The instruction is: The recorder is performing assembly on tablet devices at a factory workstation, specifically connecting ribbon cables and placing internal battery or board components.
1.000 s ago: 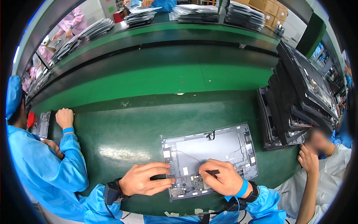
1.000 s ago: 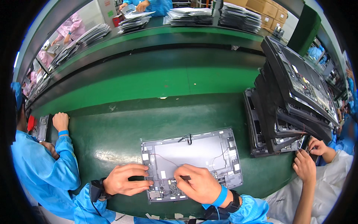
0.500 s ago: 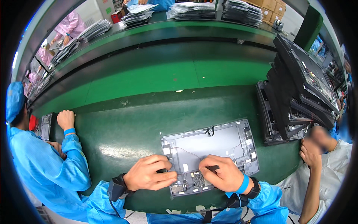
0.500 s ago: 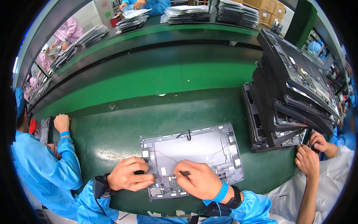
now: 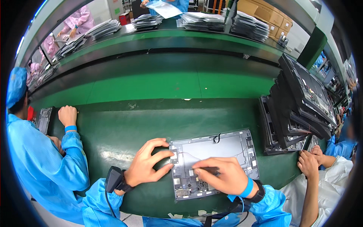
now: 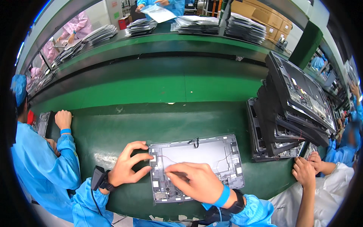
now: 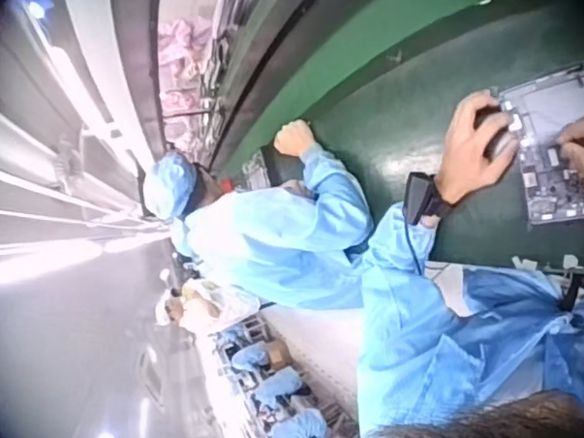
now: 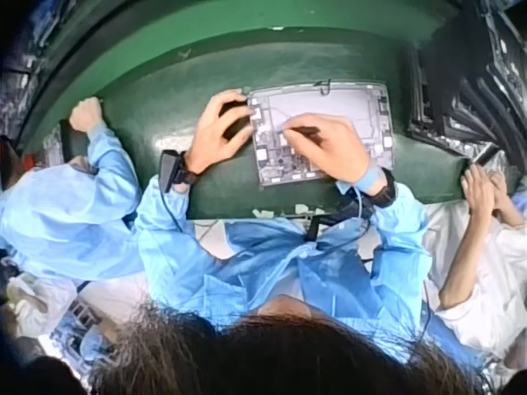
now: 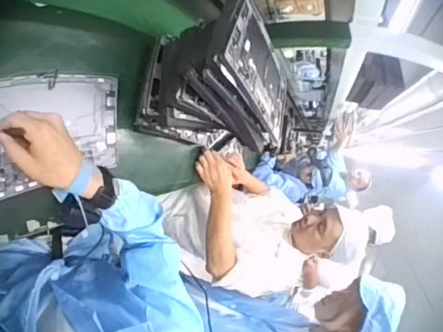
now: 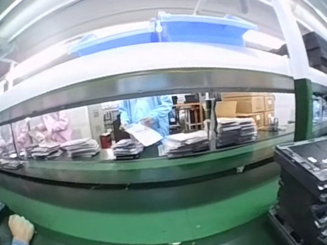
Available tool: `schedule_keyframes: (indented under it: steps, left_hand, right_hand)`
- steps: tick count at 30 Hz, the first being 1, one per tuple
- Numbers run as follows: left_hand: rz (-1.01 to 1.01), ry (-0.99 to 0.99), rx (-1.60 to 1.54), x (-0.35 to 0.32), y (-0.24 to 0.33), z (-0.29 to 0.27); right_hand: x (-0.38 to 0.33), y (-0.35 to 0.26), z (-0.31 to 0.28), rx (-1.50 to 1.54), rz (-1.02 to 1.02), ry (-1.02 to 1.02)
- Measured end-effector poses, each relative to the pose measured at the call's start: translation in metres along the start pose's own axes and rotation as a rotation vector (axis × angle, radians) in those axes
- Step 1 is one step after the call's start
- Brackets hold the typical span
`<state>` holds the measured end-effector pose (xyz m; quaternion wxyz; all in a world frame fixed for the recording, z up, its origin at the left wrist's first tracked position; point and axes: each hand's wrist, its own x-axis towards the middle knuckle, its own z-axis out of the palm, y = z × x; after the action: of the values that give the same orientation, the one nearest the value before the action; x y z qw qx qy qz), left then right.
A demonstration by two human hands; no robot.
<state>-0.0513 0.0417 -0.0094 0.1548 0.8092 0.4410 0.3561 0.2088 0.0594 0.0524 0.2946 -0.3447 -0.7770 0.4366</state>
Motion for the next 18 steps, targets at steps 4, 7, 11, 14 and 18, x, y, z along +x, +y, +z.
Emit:
schedule_keyframes:
  steps: [4,7,11,14,18]
  left_hand:
    - [0.089,-0.078,0.057,0.009,-0.009,-0.003]
    - [0.169,-0.088,0.103,0.008,-0.013,-0.001]
    - [0.141,-0.004,0.076,0.002,-0.019,-0.001]
    - [0.169,-0.015,0.075,0.006,-0.022,-0.002]
    - [0.210,-0.050,0.113,0.011,-0.014,-0.011]
  right_hand:
    - [0.031,0.019,0.018,-0.019,-0.058,0.052]
    - [0.041,0.027,0.022,-0.079,-0.098,0.065]
    - [0.047,0.037,0.027,-0.076,-0.083,0.076]
    - [0.049,0.039,0.027,-0.054,-0.063,0.049]
    - [0.049,0.036,0.025,-0.053,-0.094,0.033]
